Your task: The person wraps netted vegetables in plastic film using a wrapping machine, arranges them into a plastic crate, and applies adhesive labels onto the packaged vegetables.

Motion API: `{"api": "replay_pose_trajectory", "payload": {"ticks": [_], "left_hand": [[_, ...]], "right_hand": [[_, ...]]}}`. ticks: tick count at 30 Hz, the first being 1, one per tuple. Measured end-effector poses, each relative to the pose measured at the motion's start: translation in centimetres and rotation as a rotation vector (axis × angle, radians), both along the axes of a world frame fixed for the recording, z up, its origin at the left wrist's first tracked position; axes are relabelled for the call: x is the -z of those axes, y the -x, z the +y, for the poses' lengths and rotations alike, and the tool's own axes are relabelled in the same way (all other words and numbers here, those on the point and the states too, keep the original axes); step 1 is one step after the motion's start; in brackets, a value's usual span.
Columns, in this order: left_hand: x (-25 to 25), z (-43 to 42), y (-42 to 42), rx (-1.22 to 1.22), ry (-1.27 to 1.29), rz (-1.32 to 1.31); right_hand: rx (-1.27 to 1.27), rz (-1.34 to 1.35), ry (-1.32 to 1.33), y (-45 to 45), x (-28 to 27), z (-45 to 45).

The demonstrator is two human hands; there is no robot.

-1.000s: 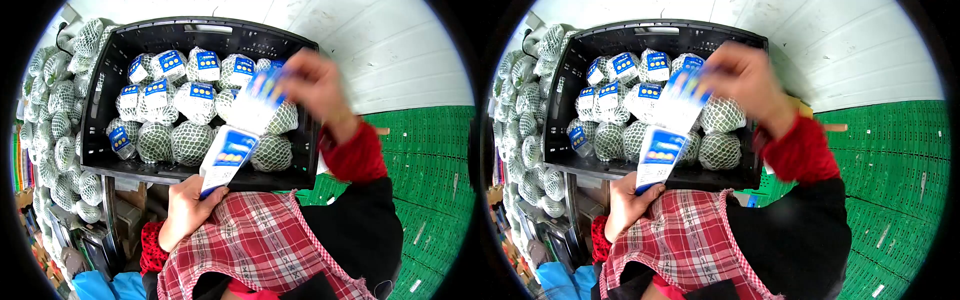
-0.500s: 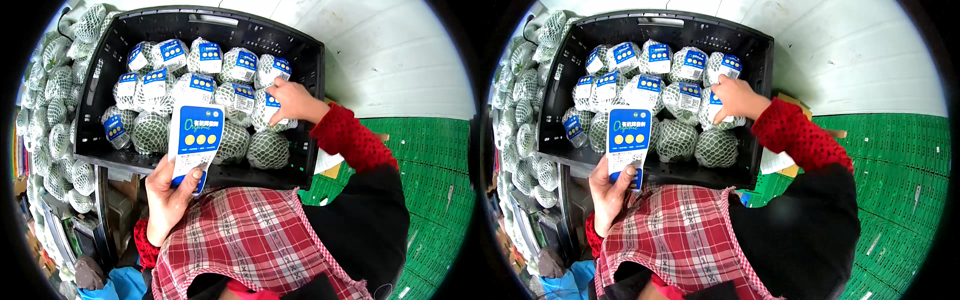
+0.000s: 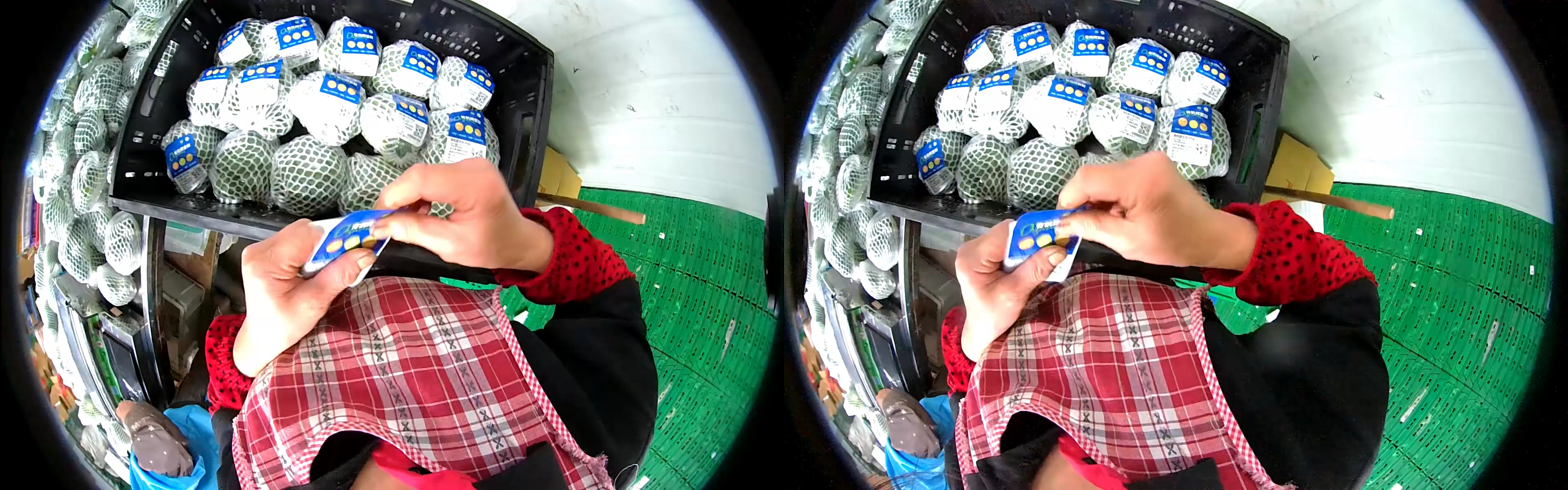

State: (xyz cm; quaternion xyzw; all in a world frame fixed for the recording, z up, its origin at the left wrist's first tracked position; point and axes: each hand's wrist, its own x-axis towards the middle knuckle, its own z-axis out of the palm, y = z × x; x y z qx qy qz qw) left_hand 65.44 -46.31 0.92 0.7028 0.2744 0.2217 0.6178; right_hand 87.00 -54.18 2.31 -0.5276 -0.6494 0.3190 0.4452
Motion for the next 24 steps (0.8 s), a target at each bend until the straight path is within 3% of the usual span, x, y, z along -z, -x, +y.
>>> {"api": "replay_pose_trajectory", "payload": {"ticks": [2, 3, 4, 7, 9, 11, 14, 17, 19, 21, 24], "left_hand": [[-0.2, -0.3, 0.8, -0.01, 0.022, 0.157], [0.5, -0.6, 1.1, -0.065, 0.044, 0.134], [0.1, -0.3, 1.6, -0.056, 0.038, 0.22], [-0.1, -0.1, 2.2, -0.108, 0.032, 0.243], [0.0, 0.2, 2.2, -0.166, 0.083, 0.232], [0.1, 0.3, 2.3, -0.191, 0.131, 0.205], [0.2, 0.5, 2.8, -0.215, 0.126, 0.166], [0.6, 0.9, 2.9, -0.25, 0.124, 0.169], [0.9, 1.2, 2.8, -0.225, -0.008, 0.066], [0.4, 1.1, 2.8, -0.242, 0.057, 0.085], [0.2, 1.4, 3.4, -0.184, 0.033, 0.107]], "right_hand": [[0.155, -0.016, -0.113, -2.3, -1.2, 0.5], [0.335, 0.232, -0.098, -4.5, -2.1, 1.2], [0.457, 0.131, 0.006, -7.9, -3.3, 1.5], [0.05, -0.178, 0.529, -11.2, 0.7, 1.0], [-0.205, -0.414, 0.525, -8.7, 4.7, -0.9], [-0.24, -0.811, 0.548, -6.9, 8.8, -2.6], [-0.13, -1.014, 0.408, -5.9, 7.1, -2.5], [-0.275, -1.045, 0.186, -4.9, 6.5, -3.1], [-0.352, -1.008, 0.173, -3.5, 9.6, -4.2], [-0.439, -1.178, 0.528, -1.5, 10.3, -2.9], [-0.559, -1.133, 0.684, -3.0, 8.0, -0.6]]}}
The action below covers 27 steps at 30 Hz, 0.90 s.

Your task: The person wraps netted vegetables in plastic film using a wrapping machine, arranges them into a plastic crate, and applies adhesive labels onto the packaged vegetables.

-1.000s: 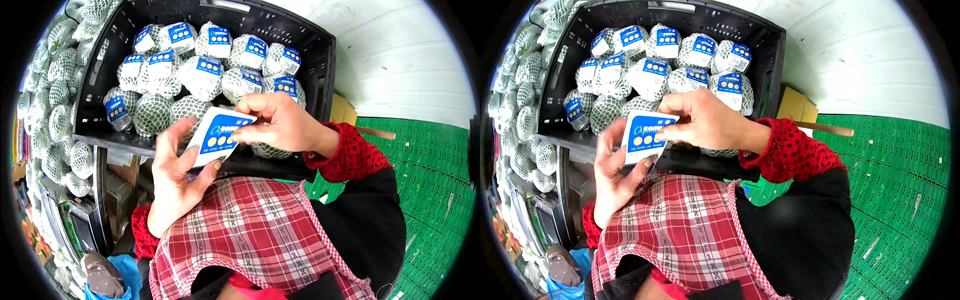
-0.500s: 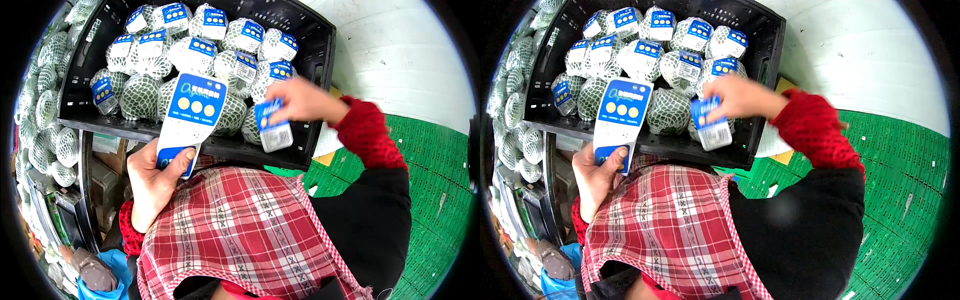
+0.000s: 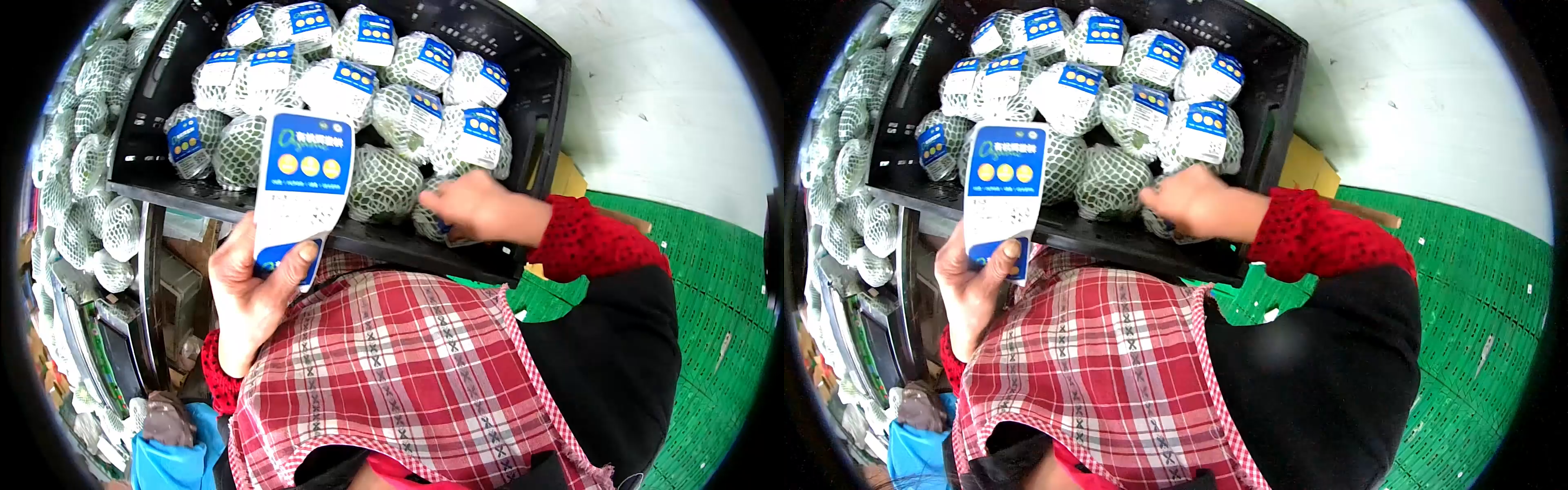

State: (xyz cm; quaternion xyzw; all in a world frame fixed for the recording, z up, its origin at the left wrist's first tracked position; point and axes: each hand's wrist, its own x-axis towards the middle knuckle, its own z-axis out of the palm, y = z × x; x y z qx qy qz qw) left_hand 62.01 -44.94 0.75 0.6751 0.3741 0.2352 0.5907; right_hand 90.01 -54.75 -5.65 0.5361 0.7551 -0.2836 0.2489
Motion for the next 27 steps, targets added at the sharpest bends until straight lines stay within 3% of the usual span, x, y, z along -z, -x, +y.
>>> {"api": "replay_pose_trajectory", "payload": {"ticks": [1, 2, 3, 5, 7, 9, 10, 11, 13, 15, 18, 21, 23, 24, 25, 26, 27], "left_hand": [[0.2, 0.2, 0.3, 0.06, -0.074, -0.014], [0.2, 0.2, 0.3, 0.092, -0.072, -0.018], [0.2, 0.1, 0.1, 0.127, -0.068, -0.021], [-0.1, 0.1, -0.4, 0.238, -0.136, 0.014], [-0.3, -0.3, -0.9, 0.226, -0.17, 0.014], [-0.2, -0.5, -1.4, 0.098, -0.416, 0.0], [-0.2, -0.2, -1.3, 0.108, -0.438, 0.01], [-0.2, 0.0, -1.2, 0.119, -0.463, 0.017], [-0.1, -0.3, -1.5, 0.146, -0.392, -0.021], [-0.3, -0.2, -1.3, 0.222, -0.437, 0.075], [-0.2, -0.3, -1.8, 0.155, -0.394, -0.036], [0.0, -0.5, -1.2, 0.183, -0.303, -0.085], [-0.3, -1.4, -0.4, 0.037, 0.076, 0.105], [-0.1, -1.5, 0.0, 0.048, 0.005, 0.195], [1.4, -1.8, 1.4, 0.023, 0.115, 0.158], [1.5, -2.0, 2.1, -0.02, 0.141, 0.197], [1.5, -2.2, 2.4, -0.066, 0.164, 0.232]], "right_hand": [[0.191, 0.136, -0.015, -1.4, -1.9, 0.8], [0.563, 0.441, -0.012, -2.4, -3.9, 1.8], [0.747, 0.804, -0.298, -2.2, -4.9, 1.9], [0.691, 1.1, -0.518, 0.3, -5.7, 3.1], [0.589, 1.235, -0.484, 2.3, -5.9, 3.8], [0.669, 1.365, -0.184, 3.4, -6.4, 4.0], [0.661, 1.293, -0.209, 3.7, -6.4, 4.2], [0.509, 1.188, -0.644, 4.1, -6.2, 4.8], [0.524, 1.119, -0.77, 3.3, -6.2, 6.2], [0.566, 1.274, -0.455, 2.9, -6.5, 6.0], [0.598, 1.324, -0.297, 4.5, -6.2, 4.9], [0.476, 1.213, -0.45, 5.0, -6.1, 4.1], [0.423, 1.207, -0.652, 4.5, -6.4, 4.3], [0.478, 1.168, -0.728, 3.2, -7.3, 4.8], [0.927, 1.384, -0.57, 1.7, -8.3, 5.5], [0.878, 1.293, -0.735, -1.7, -8.6, 6.7], [0.851, 1.175, -0.633, -4.3, -7.9, 7.1]]}}
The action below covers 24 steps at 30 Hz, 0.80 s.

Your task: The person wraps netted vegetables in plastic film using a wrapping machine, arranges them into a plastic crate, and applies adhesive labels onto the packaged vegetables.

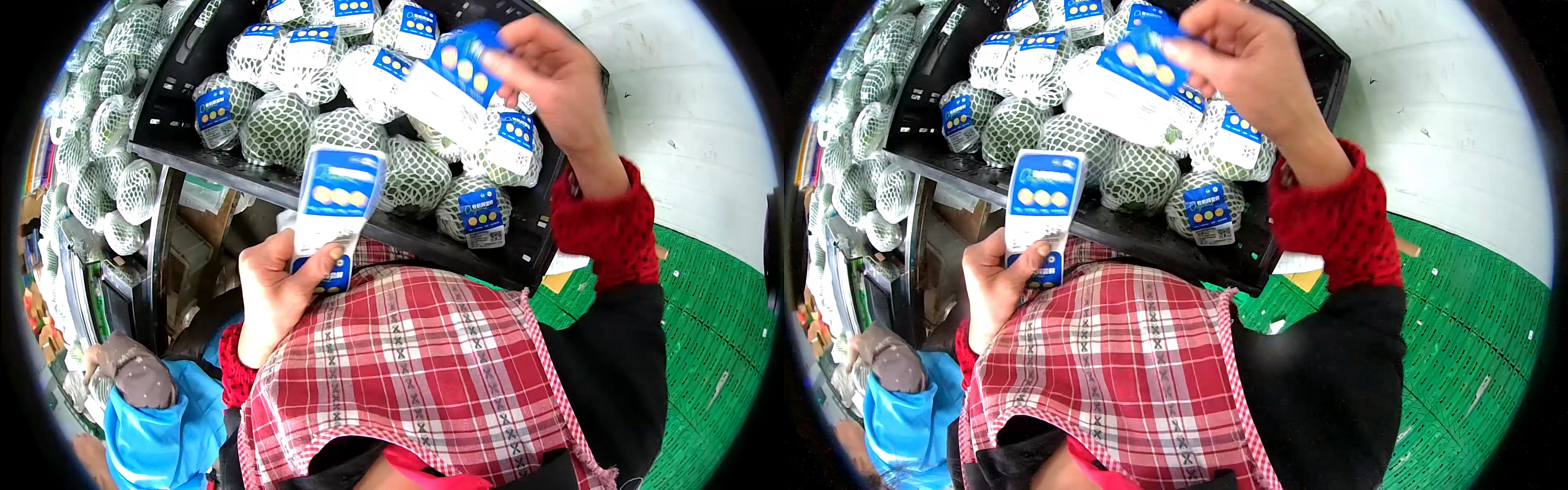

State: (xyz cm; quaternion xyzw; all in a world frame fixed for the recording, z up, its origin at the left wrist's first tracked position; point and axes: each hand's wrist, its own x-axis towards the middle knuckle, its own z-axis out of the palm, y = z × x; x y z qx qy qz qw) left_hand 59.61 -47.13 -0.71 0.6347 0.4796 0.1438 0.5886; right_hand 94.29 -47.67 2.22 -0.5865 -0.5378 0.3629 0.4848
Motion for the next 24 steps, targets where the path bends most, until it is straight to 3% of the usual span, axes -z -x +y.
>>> {"api": "replay_pose_trajectory", "payload": {"ticks": [2, 5, 7, 8, 10, 11, 12, 14, 16, 18, 19, 20, 22, 24], "left_hand": [[-0.9, -0.5, -1.0, -0.179, 0.027, -0.15], [-0.7, 0.0, -0.5, -0.139, -0.037, -0.134], [-0.9, 0.0, -0.5, -0.112, -0.03, -0.148], [-0.8, 0.0, -0.3, -0.103, -0.031, -0.144], [-0.6, 0.1, -0.2, -0.106, -0.141, -0.184], [-0.5, 0.2, 0.3, -0.09, -0.114, -0.178], [-0.4, 0.3, 0.1, -0.101, -0.12, -0.184], [-0.4, 0.6, 0.2, -0.039, -0.238, -0.231], [-0.8, 0.5, 0.6, 0.023, -0.199, -0.203], [-0.7, 0.5, 1.0, 0.096, -0.252, -0.156], [-0.6, 0.4, 1.0, 0.107, -0.228, -0.143], [-0.5, 0.3, 0.8, 0.127, -0.236, -0.13], [-0.6, 0.2, 0.2, 0.174, -0.309, -0.138], [-1.2, 0.4, -0.4, 0.18, -0.516, -0.13]], "right_hand": [[-0.122, -0.059, 0.398, 0.4, 5.7, -1.0], [-0.317, -0.419, 0.316, 3.1, 12.6, -3.1], [-0.374, -0.679, 0.382, 4.1, 12.8, -2.8], [-0.366, -0.673, 0.383, 4.5, 12.2, -2.9], [-0.295, -1.065, 0.16, 5.4, 10.1, -3.3], [-0.382, -1.044, 0.299, 6.1, 9.6, -3.4], [-0.477, -1.037, 0.16, 6.4, 11.2, -4.1], [-0.626, -1.037, 0.174, 7.4, 13.1, -4.1], [-0.653, -1.007, 0.258, 7.2, 10.8, -2.6], [-0.62, -0.375, 0.465, 5.1, 9.1, -0.1], [-0.456, 0.06, 0.441, 5.3, 7.3, 0.2], [-0.393, 0.283, 0.29, 6.4, 4.5, 0.3], [-0.42, 0.193, 0.194, 8.8, 2.1, -0.3], [-0.428, 0.032, -0.02, 10.2, 3.0, -1.5]]}}
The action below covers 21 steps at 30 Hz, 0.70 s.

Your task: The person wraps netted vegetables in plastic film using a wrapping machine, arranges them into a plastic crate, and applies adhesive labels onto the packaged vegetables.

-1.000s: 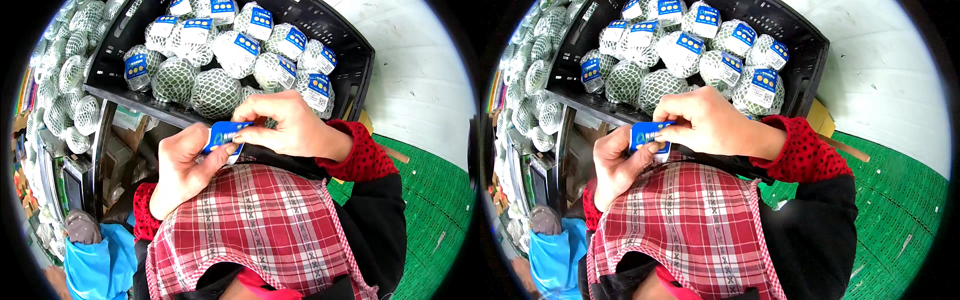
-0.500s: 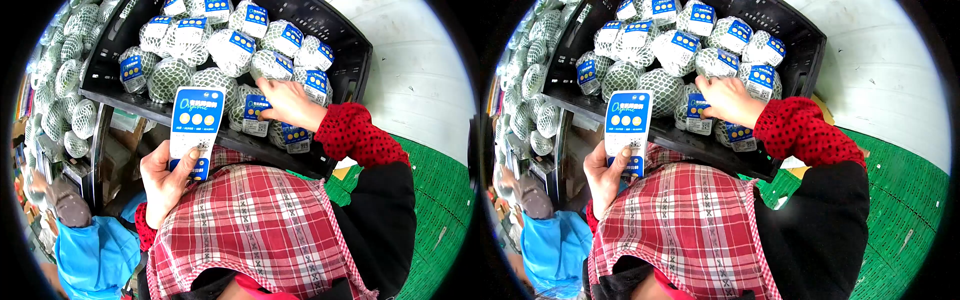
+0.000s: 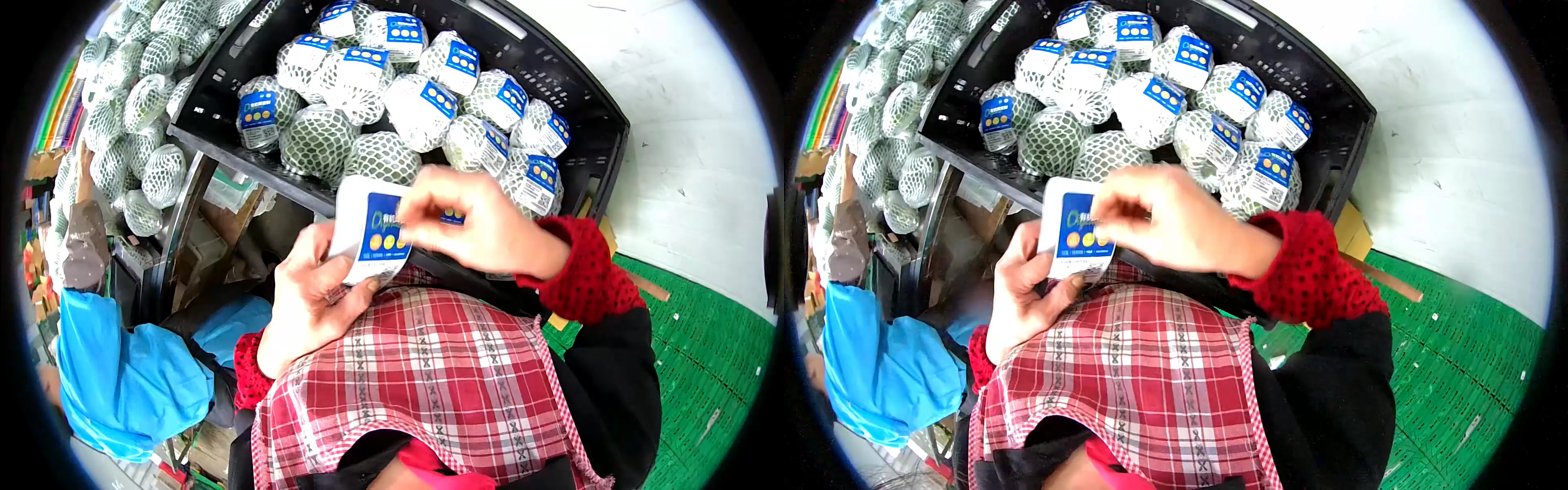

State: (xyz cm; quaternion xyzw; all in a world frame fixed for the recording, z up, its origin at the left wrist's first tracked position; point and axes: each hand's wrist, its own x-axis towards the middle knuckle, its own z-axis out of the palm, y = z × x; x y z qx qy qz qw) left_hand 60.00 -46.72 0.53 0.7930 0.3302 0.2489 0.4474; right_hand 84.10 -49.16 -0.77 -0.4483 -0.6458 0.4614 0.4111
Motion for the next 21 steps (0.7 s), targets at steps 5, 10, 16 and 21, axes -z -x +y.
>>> {"api": "replay_pose_trajectory", "payload": {"ticks": [5, 10, 16, 21], "left_hand": [[0.7, 0.2, 0.1, 0.116, -0.123, -0.014], [-0.1, 0.3, -0.1, 0.076, -0.19, -0.006], [0.7, -1.6, 2.3, -0.144, 0.513, 0.073], [1.1, -2.8, 3.6, -0.406, 0.535, -0.028]], "right_hand": [[0.156, -0.243, -0.324, 1.0, -0.5, 0.3], [-0.108, -0.015, -0.08, 2.2, -0.7, -1.4], [0.246, -0.031, -0.2, -0.6, -1.0, 1.5], [0.215, -0.078, 0.214, -4.5, 4.1, 6.4]]}}
